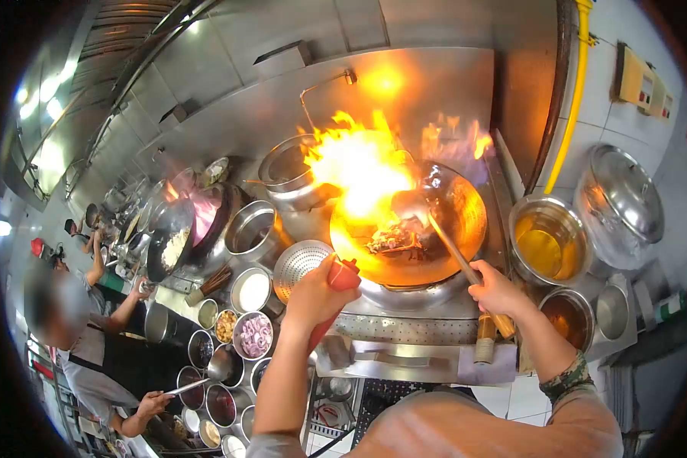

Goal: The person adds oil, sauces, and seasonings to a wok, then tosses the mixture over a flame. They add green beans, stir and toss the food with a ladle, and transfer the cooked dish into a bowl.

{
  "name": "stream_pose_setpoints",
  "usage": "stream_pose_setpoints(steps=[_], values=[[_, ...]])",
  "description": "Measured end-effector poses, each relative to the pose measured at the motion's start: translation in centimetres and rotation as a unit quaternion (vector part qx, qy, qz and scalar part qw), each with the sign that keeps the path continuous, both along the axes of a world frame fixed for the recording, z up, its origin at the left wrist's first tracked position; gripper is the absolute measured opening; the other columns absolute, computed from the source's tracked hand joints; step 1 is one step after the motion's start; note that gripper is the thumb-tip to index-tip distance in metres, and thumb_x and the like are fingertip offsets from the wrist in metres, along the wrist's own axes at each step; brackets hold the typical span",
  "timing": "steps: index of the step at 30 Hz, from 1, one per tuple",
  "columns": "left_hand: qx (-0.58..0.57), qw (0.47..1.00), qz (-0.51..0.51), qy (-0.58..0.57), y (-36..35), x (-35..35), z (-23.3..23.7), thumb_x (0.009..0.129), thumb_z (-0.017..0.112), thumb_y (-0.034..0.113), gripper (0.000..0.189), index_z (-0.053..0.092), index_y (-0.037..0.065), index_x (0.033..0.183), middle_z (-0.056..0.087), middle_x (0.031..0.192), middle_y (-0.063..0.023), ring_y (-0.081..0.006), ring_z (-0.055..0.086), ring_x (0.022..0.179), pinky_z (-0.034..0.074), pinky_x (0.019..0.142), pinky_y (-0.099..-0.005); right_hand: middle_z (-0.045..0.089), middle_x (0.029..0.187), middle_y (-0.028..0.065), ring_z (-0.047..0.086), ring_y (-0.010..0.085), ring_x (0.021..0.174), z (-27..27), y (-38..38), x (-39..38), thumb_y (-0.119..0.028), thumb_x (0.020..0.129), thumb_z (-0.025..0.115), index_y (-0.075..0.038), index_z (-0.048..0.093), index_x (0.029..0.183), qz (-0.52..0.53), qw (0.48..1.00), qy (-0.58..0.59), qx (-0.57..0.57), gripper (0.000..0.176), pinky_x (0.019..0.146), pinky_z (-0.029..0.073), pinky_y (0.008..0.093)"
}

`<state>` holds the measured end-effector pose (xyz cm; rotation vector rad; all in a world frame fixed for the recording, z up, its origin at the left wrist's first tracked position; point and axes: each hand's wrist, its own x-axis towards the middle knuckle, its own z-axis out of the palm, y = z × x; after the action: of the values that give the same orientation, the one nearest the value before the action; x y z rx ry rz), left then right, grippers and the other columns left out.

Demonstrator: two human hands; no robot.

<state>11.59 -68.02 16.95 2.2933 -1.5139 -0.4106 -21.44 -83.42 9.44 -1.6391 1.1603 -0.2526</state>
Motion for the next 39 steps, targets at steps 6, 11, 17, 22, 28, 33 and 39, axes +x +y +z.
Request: stream_pose_setpoints(steps=[6, 11, 17, 22, 28, 33, 39], values=[[0.097, 0.989, -0.017, -0.107, -7.0, 0.0, -2.0, 0.070, 0.077, 0.046, 0.081, 0.056, 0.006, 0.138, 0.068, 0.121, -0.0211, -0.0348, 0.066, 0.113, 0.052, 0.096, -0.0419, 0.058, 0.077, 0.0046, 0.055, 0.0119, 0.054, 1.6, 2.0, -1.3, -0.007, 0.093, 0.060, -0.007, 0.041, 0.145, 0.041, 0.982, -0.105, 0.148, 0.055, 0.045, 0.045, 0.0307], [0.094, 0.986, -0.014, -0.140, -9.9, -0.7, -2.4, 0.071, 0.076, 0.044, 0.066, 0.062, 0.009, 0.125, 0.072, 0.115, -0.0169, -0.0317, 0.068, 0.108, 0.053, 0.093, -0.0405, 0.057, 0.076, 0.0040, 0.055, 0.0115, 0.055, -0.6, 1.2, -1.7, -0.007, 0.093, 0.058, -0.005, 0.042, 0.143, 0.067, 0.994, -0.036, -0.075, 0.053, 0.046, 0.046, 0.0308], [0.120, 0.971, -0.033, -0.203, -12.4, -3.0, -1.9, 0.071, 0.078, 0.035, 0.047, 0.069, 0.012, 0.111, 0.073, 0.111, -0.0143, -0.0290, 0.070, 0.106, 0.057, 0.088, -0.0410, 0.054, 0.078, 0.0026, 0.050, 0.0070, 0.054, 3.3, 1.9, -5.0, -0.005, 0.092, 0.058, -0.005, 0.044, 0.141, -0.033, 0.925, -0.262, 0.273, 0.051, 0.045, 0.043, 0.0258], [0.138, 0.961, -0.029, -0.236, -13.3, -4.1, -1.9, 0.076, 0.078, 0.028, 0.043, 0.067, 0.014, 0.115, 0.072, 0.114, -0.0109, -0.0286, 0.069, 0.108, 0.057, 0.089, -0.0407, 0.055, 0.080, 0.0028, 0.050, 0.0063, 0.055, 3.0, 1.9, -6.0, -0.004, 0.094, 0.057, -0.006, 0.044, 0.140, -0.047, 0.902, -0.304, 0.303, 0.048, 0.045, 0.042, 0.0249], [0.159, 0.951, -0.058, -0.257, -12.8, -5.4, -0.4, 0.080, 0.073, 0.022, 0.034, 0.069, 0.013, 0.113, 0.074, 0.109, -0.0117, -0.0297, 0.071, 0.104, 0.057, 0.087, -0.0408, 0.055, 0.080, 0.0021, 0.052, 0.0078, 0.056, 1.9, 1.4, -6.9, -0.007, 0.094, 0.059, -0.007, 0.045, 0.137, -0.052, 0.888, -0.336, 0.309, 0.044, 0.045, 0.044, 0.0271], [0.152, 0.954, -0.055, -0.253, -12.5, -5.2, -0.9, 0.080, 0.074, 0.024, 0.038, 0.066, 0.013, 0.115, 0.073, 0.109, -0.0131, -0.0305, 0.071, 0.103, 0.058, 0.086, -0.0421, 0.055, 0.079, 0.0025, 0.052, 0.0084, 0.056, 1.6, 1.1, -5.8, -0.007, 0.095, 0.057, -0.008, 0.046, 0.136, -0.044, 0.923, -0.281, 0.258, 0.042, 0.045, 0.044, 0.0270], [0.066, 0.967, 0.017, -0.247, -12.6, -3.1, -3.6, 0.068, 0.086, 0.041, 0.066, 0.058, 0.016, 0.123, 0.072, 0.107, -0.0155, -0.0351, 0.070, 0.104, 0.056, 0.086, -0.0478, 0.058, 0.080, 0.0046, 0.056, 0.0137, 0.057, -0.8, 1.4, -4.2, -0.014, 0.095, 0.060, -0.007, 0.038, 0.146, 0.032, 0.993, -0.079, -0.085, 0.056, 0.052, 0.049, 0.0291]])
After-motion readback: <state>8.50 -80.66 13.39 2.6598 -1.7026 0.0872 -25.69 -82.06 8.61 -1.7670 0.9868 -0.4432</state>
